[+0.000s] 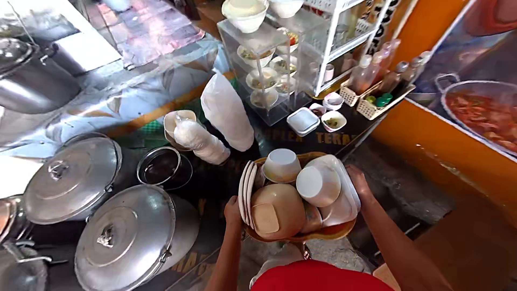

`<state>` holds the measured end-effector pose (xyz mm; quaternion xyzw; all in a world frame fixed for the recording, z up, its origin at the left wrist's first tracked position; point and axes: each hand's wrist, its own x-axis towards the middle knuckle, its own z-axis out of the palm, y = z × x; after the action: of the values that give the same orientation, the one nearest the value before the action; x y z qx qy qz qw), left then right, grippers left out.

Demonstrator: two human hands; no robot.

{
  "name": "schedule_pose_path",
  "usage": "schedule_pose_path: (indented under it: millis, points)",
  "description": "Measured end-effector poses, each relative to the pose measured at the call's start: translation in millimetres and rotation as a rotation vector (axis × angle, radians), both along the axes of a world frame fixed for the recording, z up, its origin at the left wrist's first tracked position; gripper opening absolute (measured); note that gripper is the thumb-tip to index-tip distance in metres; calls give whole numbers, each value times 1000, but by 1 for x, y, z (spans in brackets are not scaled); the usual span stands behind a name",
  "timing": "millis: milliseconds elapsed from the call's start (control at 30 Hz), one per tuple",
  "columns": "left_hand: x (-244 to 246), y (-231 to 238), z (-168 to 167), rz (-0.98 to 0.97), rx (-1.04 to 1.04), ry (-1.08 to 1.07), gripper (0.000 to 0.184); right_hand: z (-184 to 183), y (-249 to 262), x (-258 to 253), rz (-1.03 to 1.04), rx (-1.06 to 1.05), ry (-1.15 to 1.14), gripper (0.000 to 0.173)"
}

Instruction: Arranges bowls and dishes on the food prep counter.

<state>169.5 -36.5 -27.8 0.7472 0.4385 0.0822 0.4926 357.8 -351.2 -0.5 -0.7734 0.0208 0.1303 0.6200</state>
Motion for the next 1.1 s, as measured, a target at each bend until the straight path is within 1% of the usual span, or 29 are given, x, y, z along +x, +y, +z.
schedule_pose_path:
  millis: [67, 167, 367, 400, 533, 667, 800, 867, 900, 967, 1033, 1100]
  points:
    - [16, 4, -6, 76, 3, 11, 30, -9, 17, 35, 45, 4, 48, 26]
    - [38, 6, -7, 155, -34, 40, 31, -15, 39, 86, 139, -78, 84, 27]
    - [73, 12, -21, 315, -69, 108, 31, -38, 77, 160, 363, -96, -56, 28]
    - [76, 12, -24, 335, -70, 118, 31, -41, 82, 168, 384, -71, -80, 28]
    - [86, 9, -25, 399, -57, 171, 34, -47, 107, 194, 413, 44, 60, 25]
    - [90, 2, -28, 446, -19, 213, 34, -52, 125, 218, 498, 4, 93, 30]
    - [91, -3, -32, 480, -57, 236, 32, -57, 133, 235, 560, 23, 140, 32]
    - [85, -5, -28, 487, -51, 267, 40, -64, 129, 242, 635, 12, 126, 33]
    - [82, -7, -24, 514, -40, 266, 48, -69, 124, 247, 689, -8, 116, 36]
    - [81, -14, -13, 613, -28, 161, 64, -66, 115, 259, 771, -91, 105, 40]
    - [81, -30, 1, 685, 48, 11, 69, -48, 110, 268, 795, -137, 38, 44]
    - [82, -50, 15, 698, 146, -114, 77, -21, 110, 272, 842, -92, -99, 49]
